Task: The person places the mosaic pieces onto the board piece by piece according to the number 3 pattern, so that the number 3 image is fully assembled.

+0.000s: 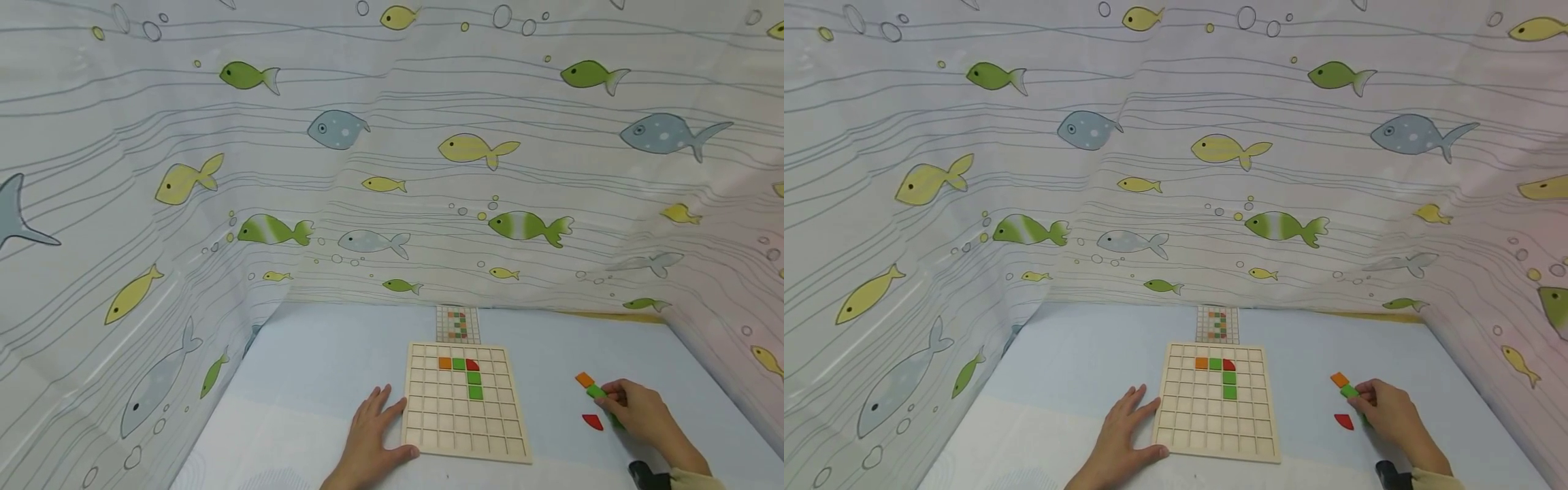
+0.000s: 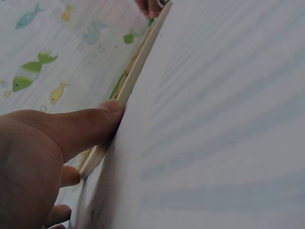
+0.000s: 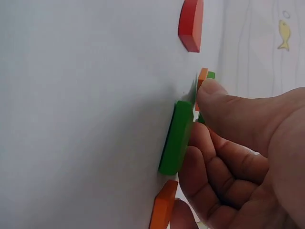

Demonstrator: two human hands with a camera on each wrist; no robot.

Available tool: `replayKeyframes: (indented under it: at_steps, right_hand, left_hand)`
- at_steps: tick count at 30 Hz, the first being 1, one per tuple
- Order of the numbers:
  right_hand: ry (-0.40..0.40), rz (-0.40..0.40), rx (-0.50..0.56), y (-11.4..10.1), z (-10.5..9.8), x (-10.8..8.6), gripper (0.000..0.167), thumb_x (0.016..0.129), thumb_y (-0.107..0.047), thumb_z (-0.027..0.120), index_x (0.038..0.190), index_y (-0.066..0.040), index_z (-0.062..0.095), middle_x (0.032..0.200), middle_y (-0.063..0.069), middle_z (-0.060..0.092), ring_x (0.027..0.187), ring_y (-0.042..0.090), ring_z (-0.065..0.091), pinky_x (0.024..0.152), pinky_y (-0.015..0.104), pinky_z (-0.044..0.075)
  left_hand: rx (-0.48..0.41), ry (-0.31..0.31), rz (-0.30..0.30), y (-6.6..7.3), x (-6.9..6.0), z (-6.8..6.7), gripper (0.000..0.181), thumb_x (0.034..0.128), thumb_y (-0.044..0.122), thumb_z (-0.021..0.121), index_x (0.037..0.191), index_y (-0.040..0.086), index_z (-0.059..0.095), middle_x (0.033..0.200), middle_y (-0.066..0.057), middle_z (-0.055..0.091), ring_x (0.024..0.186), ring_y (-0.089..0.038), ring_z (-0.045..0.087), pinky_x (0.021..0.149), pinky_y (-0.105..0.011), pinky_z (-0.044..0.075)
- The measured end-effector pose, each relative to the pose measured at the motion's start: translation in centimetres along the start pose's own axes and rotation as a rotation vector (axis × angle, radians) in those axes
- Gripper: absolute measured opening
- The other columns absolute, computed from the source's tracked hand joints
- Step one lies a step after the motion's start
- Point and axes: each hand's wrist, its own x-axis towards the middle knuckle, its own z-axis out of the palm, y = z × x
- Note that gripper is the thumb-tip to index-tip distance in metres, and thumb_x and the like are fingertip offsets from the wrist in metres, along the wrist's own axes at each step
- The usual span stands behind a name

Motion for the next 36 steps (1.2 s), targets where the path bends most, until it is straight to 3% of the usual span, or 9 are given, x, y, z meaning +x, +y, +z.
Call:
replayKeyframes:
  at_steps: [5,10,17,23,36]
  right_hand:
    - [0.005,-0.045,0.001,-0.9,-0.5,-0.3,0.038,0.096,-0.019,0.078,0.114,0.012,0.065,0.094,0.011,0.072,0.084,0.022,0.067,0.07,0.039,0.06]
    - [0.044,-0.143,-0.02,-2.4,-1.5,-1.0,0.032,0.096,-0.015,0.077,0.112,0.011,0.067,0.091,0.006,0.073,0.082,0.019,0.066,0.064,0.029,0.054]
    - [0.051,-0.227,-0.014,-5.8,-2.3,-1.3,0.031,0.098,-0.016,0.076,0.115,0.008,0.067,0.092,0.003,0.072,0.082,0.016,0.064,0.062,0.023,0.05]
    - [0.008,-0.24,0.031,-8.2,-1.8,-1.0,0.031,0.098,-0.017,0.075,0.117,0.006,0.067,0.097,0.002,0.072,0.087,0.016,0.066,0.066,0.025,0.054]
    - [-0.032,-0.342,0.054,-10.6,1.1,-0.9,0.026,0.095,-0.018,0.079,0.114,-0.002,0.07,0.096,-0.004,0.071,0.087,0.011,0.062,0.067,0.024,0.052]
  left_hand:
    - [-0.002,-0.005,-0.012,-0.1,0.0,0.1,0.084,0.0789,0.056,0.087,0.146,0.01,0.063,0.165,-0.026,0.041,0.156,-0.052,0.029,0.122,-0.078,0.021]
    - [0.013,-0.001,0.003,0.0,-0.2,0.1,0.084,0.0782,0.055,0.088,0.146,0.012,0.063,0.165,-0.026,0.042,0.155,-0.052,0.031,0.12,-0.079,0.024]
    - [0.023,0.011,0.009,-0.3,-0.1,0.3,0.084,0.0785,0.056,0.087,0.146,0.012,0.064,0.165,-0.025,0.042,0.155,-0.052,0.031,0.12,-0.079,0.024]
    - [0.02,0.016,0.008,-0.4,0.0,0.3,0.085,0.0782,0.057,0.087,0.146,0.011,0.064,0.165,-0.025,0.043,0.155,-0.052,0.03,0.121,-0.078,0.023]
    - [-0.001,-0.012,-0.006,0.2,-0.1,-0.1,0.084,0.0806,0.055,0.086,0.148,0.01,0.062,0.166,-0.027,0.04,0.156,-0.053,0.028,0.122,-0.079,0.021]
